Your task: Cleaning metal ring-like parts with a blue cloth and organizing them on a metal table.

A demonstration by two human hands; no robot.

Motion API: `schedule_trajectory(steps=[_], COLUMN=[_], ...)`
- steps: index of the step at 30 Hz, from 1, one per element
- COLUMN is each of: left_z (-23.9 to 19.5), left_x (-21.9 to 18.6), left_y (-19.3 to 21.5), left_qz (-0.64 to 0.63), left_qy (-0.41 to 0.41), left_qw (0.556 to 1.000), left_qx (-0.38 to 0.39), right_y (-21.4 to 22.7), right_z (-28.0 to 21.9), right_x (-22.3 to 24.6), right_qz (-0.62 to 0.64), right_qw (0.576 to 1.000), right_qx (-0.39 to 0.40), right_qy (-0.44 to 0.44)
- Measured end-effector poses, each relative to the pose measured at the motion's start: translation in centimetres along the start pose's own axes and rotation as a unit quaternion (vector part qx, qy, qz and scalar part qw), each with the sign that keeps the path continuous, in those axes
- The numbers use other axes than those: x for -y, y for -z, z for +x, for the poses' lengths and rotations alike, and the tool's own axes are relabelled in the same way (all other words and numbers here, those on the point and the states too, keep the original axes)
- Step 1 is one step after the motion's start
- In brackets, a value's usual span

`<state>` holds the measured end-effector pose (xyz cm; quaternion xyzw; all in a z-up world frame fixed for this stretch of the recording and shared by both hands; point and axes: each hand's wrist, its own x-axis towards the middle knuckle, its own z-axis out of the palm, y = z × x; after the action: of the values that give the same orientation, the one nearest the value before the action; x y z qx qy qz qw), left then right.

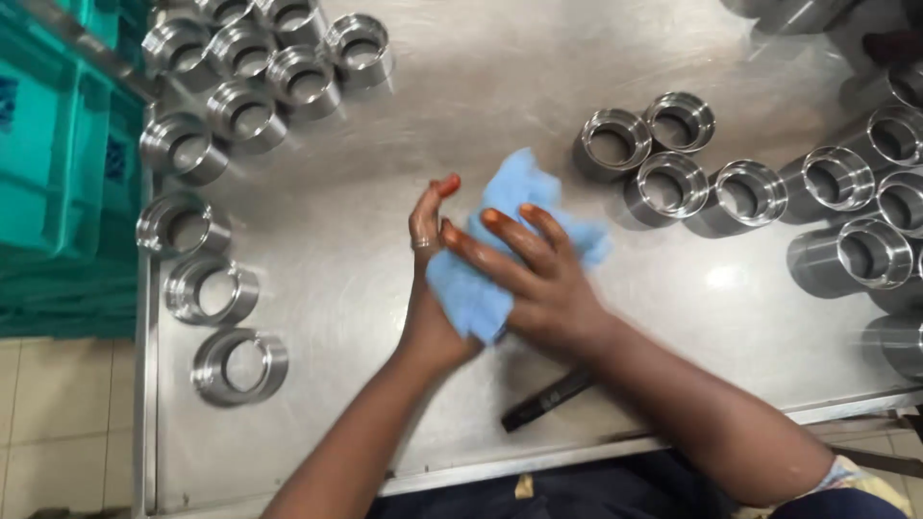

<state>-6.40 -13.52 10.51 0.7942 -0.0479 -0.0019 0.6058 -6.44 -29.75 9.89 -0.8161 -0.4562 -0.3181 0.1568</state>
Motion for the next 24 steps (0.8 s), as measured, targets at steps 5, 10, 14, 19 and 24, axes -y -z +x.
schedule_trajectory(steps=[5, 10, 14, 19, 24], left_z=[-3.1, -2.6, -2.2, -1.7, -2.4], left_x=[-0.1, 1.0, 0.5, 0.8, 2.9], left_y=[0.0, -0.9, -0.5, 0.0, -0.3], left_qz=[0.029, 0.089, -0.001, -0.170, -0.620], left_qy=[-0.175, -0.213, -0.141, -0.108, 0.087], left_qw=[0.984, 0.971, 0.985, 0.978, 0.776], left_qx=[0.027, 0.066, 0.105, 0.062, 0.084], right_y=[-0.3, -2.2, 1.6, -3.1, 1.0], right_z=[0.1, -2.4, 1.9, -3.5, 1.9], right_x=[-0.6, -2.5, -1.3, -2.5, -1.0], right_qz=[0.388, 0.628, 0.213, 0.453, 0.099], right_qw=[0.856, 0.575, 0.953, 0.782, 0.980], right_qx=[-0.041, 0.106, -0.071, 0.016, -0.057], right_qy=[-0.340, -0.512, -0.205, -0.427, -0.161])
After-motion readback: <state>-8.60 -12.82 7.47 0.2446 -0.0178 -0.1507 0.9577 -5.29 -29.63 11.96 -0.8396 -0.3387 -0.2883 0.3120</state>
